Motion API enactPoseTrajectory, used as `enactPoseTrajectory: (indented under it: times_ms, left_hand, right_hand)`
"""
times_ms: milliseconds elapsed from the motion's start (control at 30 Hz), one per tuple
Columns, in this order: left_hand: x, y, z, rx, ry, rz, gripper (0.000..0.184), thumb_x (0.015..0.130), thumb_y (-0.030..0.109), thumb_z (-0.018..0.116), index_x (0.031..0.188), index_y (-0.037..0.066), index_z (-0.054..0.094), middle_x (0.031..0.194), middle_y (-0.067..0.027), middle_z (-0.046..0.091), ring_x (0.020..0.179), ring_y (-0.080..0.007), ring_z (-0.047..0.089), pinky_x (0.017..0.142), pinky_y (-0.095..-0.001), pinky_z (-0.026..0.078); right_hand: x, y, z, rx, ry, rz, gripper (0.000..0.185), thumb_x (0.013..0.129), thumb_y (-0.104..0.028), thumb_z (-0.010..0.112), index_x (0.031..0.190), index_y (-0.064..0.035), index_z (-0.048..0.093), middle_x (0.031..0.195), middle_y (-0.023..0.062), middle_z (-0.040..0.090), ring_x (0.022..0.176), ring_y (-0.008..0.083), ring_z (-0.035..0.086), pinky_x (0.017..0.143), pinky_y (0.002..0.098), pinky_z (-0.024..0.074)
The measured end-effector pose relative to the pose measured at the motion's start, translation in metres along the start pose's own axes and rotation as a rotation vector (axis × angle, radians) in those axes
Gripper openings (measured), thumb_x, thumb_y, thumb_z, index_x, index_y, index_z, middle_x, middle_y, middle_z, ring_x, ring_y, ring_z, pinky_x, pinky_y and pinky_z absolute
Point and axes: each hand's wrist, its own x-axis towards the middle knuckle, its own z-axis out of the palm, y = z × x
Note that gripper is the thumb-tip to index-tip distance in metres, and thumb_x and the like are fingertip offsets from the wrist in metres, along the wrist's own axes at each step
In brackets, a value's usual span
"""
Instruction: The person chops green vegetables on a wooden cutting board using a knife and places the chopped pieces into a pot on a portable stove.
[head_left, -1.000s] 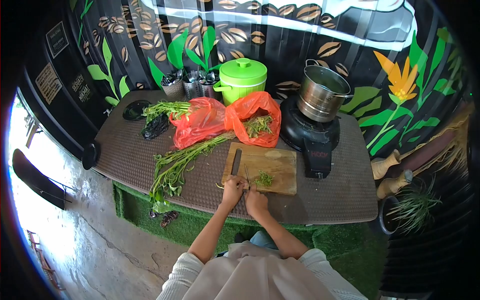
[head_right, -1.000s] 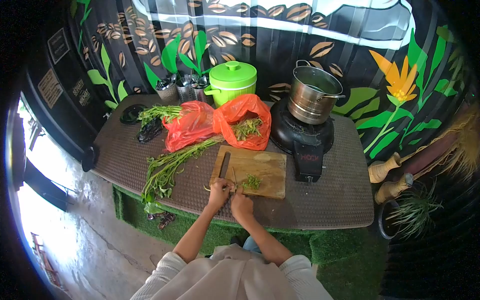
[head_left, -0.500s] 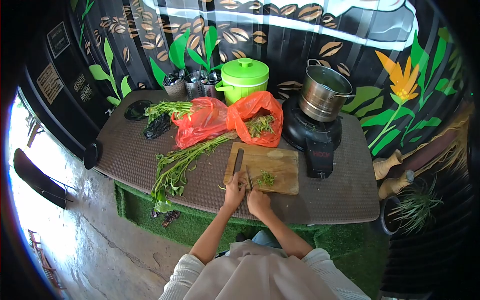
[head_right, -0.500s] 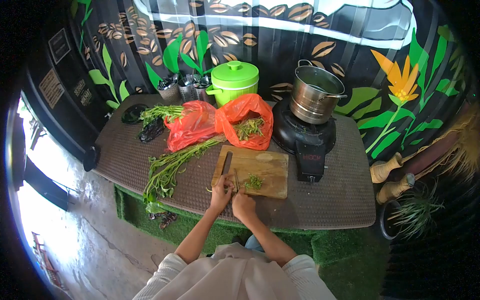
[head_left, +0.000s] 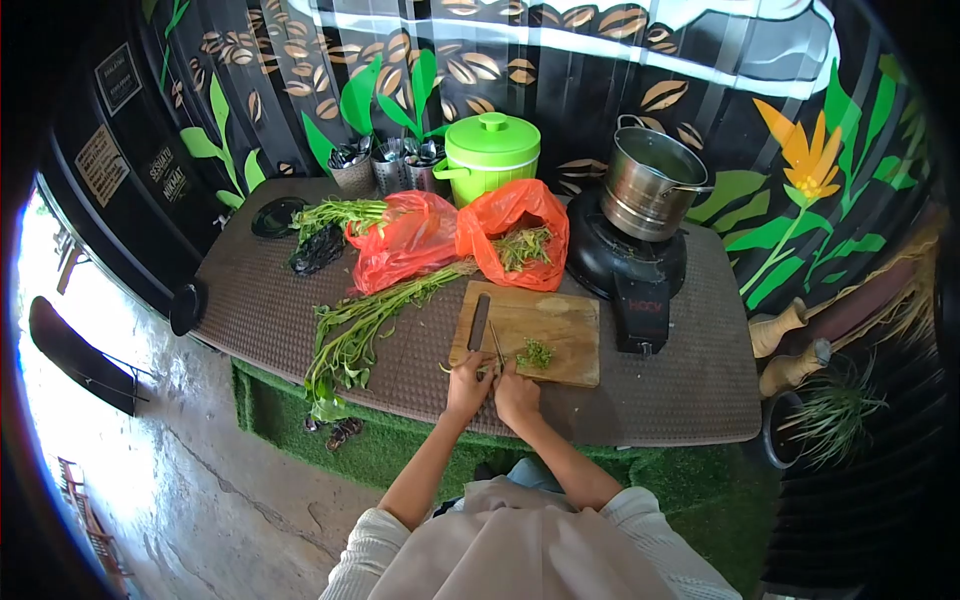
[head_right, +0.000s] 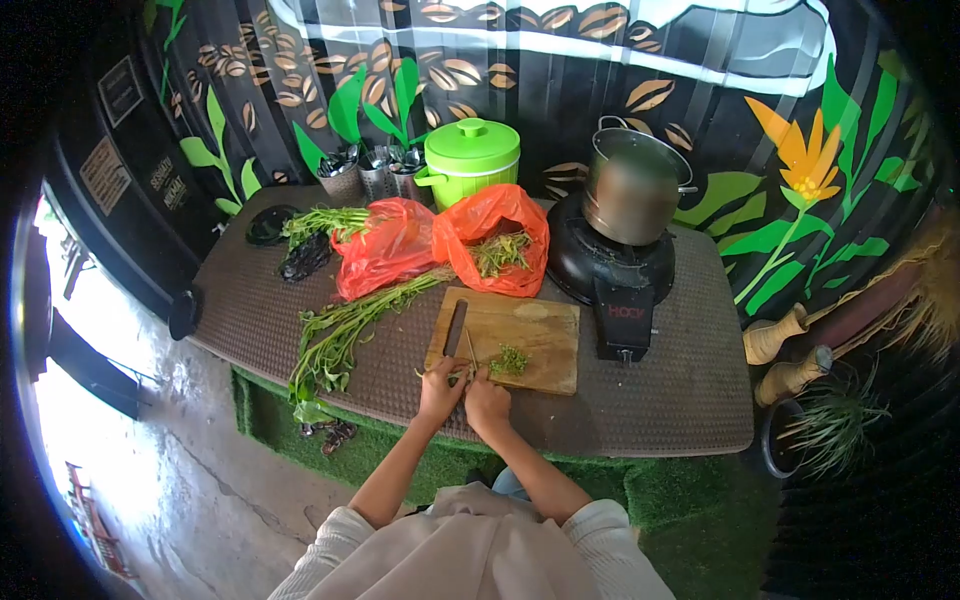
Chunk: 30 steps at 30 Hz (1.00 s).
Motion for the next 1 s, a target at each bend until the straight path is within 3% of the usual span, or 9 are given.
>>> enactPoseTrajectory:
  times_ms: [100, 333, 433, 533, 633, 700, 833, 900, 1000]
  left_hand:
    - [0.002, -0.006, 0.0, -0.012, -0.02, 0.002, 0.017, 0.074, -0.002, 0.063, 0.092, 0.0, 0.064, 0.089, -0.0148, 0.063, 0.084, -0.0283, 0.062, 0.071, -0.036, 0.051]
    - [0.019, -0.01, 0.012, 0.098, -0.144, 0.083, 0.025, 0.072, -0.001, 0.066, 0.096, 0.002, 0.064, 0.085, -0.0108, 0.065, 0.078, -0.0217, 0.061, 0.069, -0.0321, 0.05]
    - [0.023, -0.007, 0.022, -0.03, -0.127, 0.022, 0.021, 0.071, -0.001, 0.067, 0.092, 0.002, 0.066, 0.079, -0.0092, 0.065, 0.074, -0.022, 0.059, 0.067, -0.0332, 0.049]
    - [0.02, -0.008, 0.025, -0.055, -0.08, -0.095, 0.015, 0.07, 0.0, 0.068, 0.085, 0.001, 0.067, 0.079, -0.0096, 0.065, 0.073, -0.0225, 0.059, 0.068, -0.0337, 0.048]
    - [0.017, -0.006, 0.027, -0.001, -0.06, -0.087, 0.011, 0.07, -0.002, 0.067, 0.08, 0.0, 0.067, 0.08, -0.0111, 0.064, 0.076, -0.0245, 0.058, 0.07, -0.0344, 0.048]
    - [0.014, -0.003, 0.027, 0.166, -0.049, 0.012, 0.012, 0.069, -0.005, 0.064, 0.08, 0.0, 0.066, 0.081, -0.0118, 0.063, 0.081, -0.0279, 0.057, 0.072, -0.0366, 0.047]
    - [0.006, 0.003, 0.027, 0.184, 0.001, 0.095, 0.016, 0.069, -0.008, 0.062, 0.08, 0.002, 0.067, 0.082, -0.0121, 0.063, 0.084, -0.0306, 0.055, 0.075, -0.0394, 0.046]
    - [0.005, 0.006, 0.028, 0.253, 0.031, 0.123, 0.018, 0.069, -0.008, 0.061, 0.081, 0.002, 0.068, 0.083, -0.0121, 0.063, 0.085, -0.0308, 0.054, 0.076, -0.041, 0.045]
    - [0.006, 0.009, 0.027, 0.233, 0.017, 0.05, 0.018, 0.069, -0.008, 0.061, 0.083, 0.001, 0.068, 0.082, -0.0124, 0.063, 0.085, -0.0308, 0.055, 0.077, -0.0411, 0.045]
  right_hand:
    - [-0.003, 0.007, -0.011, 0.004, -0.07, 0.114, 0.035, 0.09, -0.023, 0.047, 0.107, 0.0076, 0.043, 0.064, 0.0196, 0.062, 0.06, 0.0351, 0.062, 0.049, 0.0432, 0.0505]
    - [0.0, 0.033, -0.018, 0.001, 0.002, -0.004, 0.03, 0.089, -0.022, 0.047, 0.099, 0.0058, 0.047, 0.069, 0.0211, 0.062, 0.064, 0.0366, 0.063, 0.056, 0.0454, 0.0514]
    - [-0.004, 0.033, -0.017, 0.05, -0.013, 0.013, 0.031, 0.089, -0.024, 0.048, 0.098, 0.0051, 0.047, 0.071, 0.0219, 0.063, 0.066, 0.037, 0.063, 0.058, 0.0455, 0.0516]
    - [-0.009, 0.03, -0.003, -0.044, 0.094, 0.021, 0.038, 0.091, -0.025, 0.048, 0.11, 0.0072, 0.043, 0.071, 0.0194, 0.063, 0.062, 0.0338, 0.064, 0.052, 0.0422, 0.052]
    - [0.005, 0.031, -0.008, 0.015, 0.096, -0.047, 0.033, 0.089, -0.025, 0.049, 0.098, 0.0058, 0.047, 0.073, 0.0215, 0.064, 0.067, 0.0365, 0.064, 0.06, 0.0444, 0.0524]
    - [0.017, 0.036, -0.017, -0.019, -0.105, -0.046, 0.037, 0.091, -0.023, 0.047, 0.109, 0.0088, 0.042, 0.073, 0.0207, 0.063, 0.064, 0.0339, 0.064, 0.052, 0.0408, 0.053]
    - [-0.001, 0.034, -0.016, -0.026, -0.036, -0.084, 0.037, 0.09, -0.021, 0.048, 0.11, 0.01, 0.041, 0.073, 0.0212, 0.063, 0.062, 0.0333, 0.064, 0.05, 0.0392, 0.0523]
    - [-0.01, 0.023, -0.014, 0.014, -0.074, 0.046, 0.037, 0.09, -0.018, 0.048, 0.112, 0.0104, 0.041, 0.074, 0.022, 0.063, 0.062, 0.0333, 0.064, 0.051, 0.0421, 0.0521]
    - [0.002, 0.027, -0.016, 0.061, -0.028, -0.046, 0.04, 0.089, -0.017, 0.048, 0.116, 0.0112, 0.039, 0.078, 0.0223, 0.064, 0.064, 0.0344, 0.064, 0.056, 0.0452, 0.0531]
